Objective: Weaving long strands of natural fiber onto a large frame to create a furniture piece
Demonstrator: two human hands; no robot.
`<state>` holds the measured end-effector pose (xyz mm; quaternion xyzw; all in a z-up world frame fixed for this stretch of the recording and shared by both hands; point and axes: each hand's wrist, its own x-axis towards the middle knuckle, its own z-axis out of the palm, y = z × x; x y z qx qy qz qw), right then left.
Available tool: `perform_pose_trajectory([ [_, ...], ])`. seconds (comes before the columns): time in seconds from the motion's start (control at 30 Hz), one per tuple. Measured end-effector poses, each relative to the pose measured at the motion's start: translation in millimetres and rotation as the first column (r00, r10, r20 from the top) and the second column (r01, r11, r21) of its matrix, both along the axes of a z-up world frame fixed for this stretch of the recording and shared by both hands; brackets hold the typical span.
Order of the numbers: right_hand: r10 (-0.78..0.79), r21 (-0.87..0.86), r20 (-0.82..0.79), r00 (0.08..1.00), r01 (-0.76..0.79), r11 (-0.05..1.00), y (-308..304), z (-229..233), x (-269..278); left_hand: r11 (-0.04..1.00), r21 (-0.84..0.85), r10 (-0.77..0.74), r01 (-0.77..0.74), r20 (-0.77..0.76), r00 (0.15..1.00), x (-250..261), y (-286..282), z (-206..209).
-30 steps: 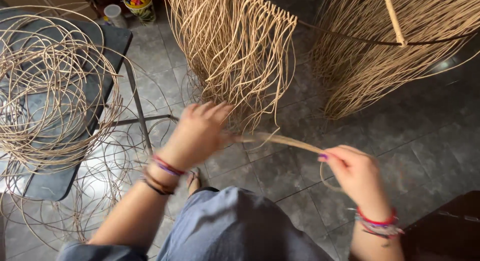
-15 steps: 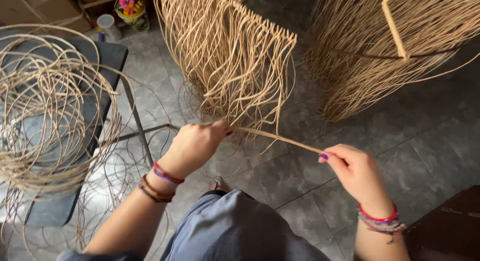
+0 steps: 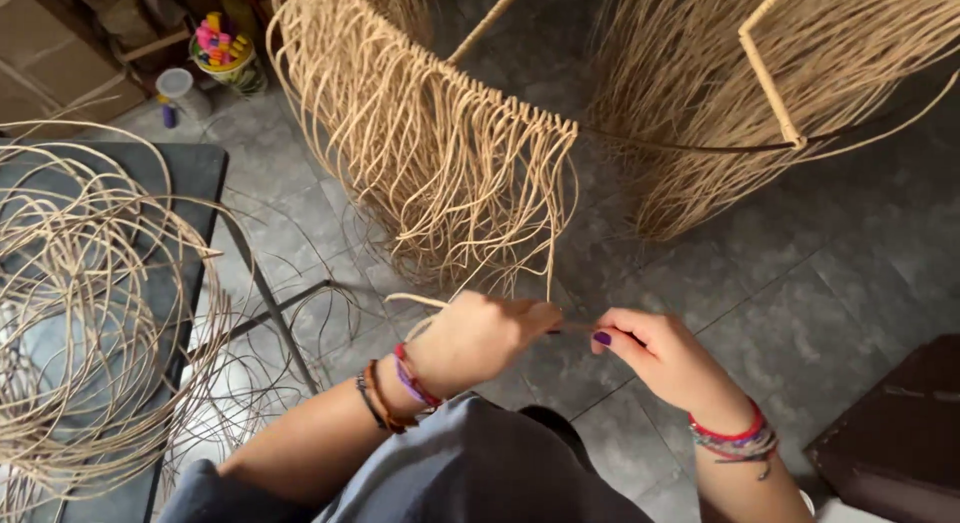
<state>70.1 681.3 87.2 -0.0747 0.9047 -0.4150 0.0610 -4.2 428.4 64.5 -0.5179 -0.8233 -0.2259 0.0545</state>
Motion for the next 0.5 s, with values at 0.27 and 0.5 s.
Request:
perform_pose_trajectory([
  [0.27, 0.082, -0.031, 0.197, 0.977, -0.077, 0.997, 39.2, -14.1, -27.5, 0.984, 0.176, 0.021, 0.023, -0.246, 0.969, -32.9, 4.2, 14.6],
  [0.5, 0.241, 0.443, -0.085, 0.967, -0.180, 0.878, 72.8, 6.4, -41.6, 0.975, 0.179, 0.159, -0.134, -0.135, 0.978, -31.4, 47.5, 3.0],
])
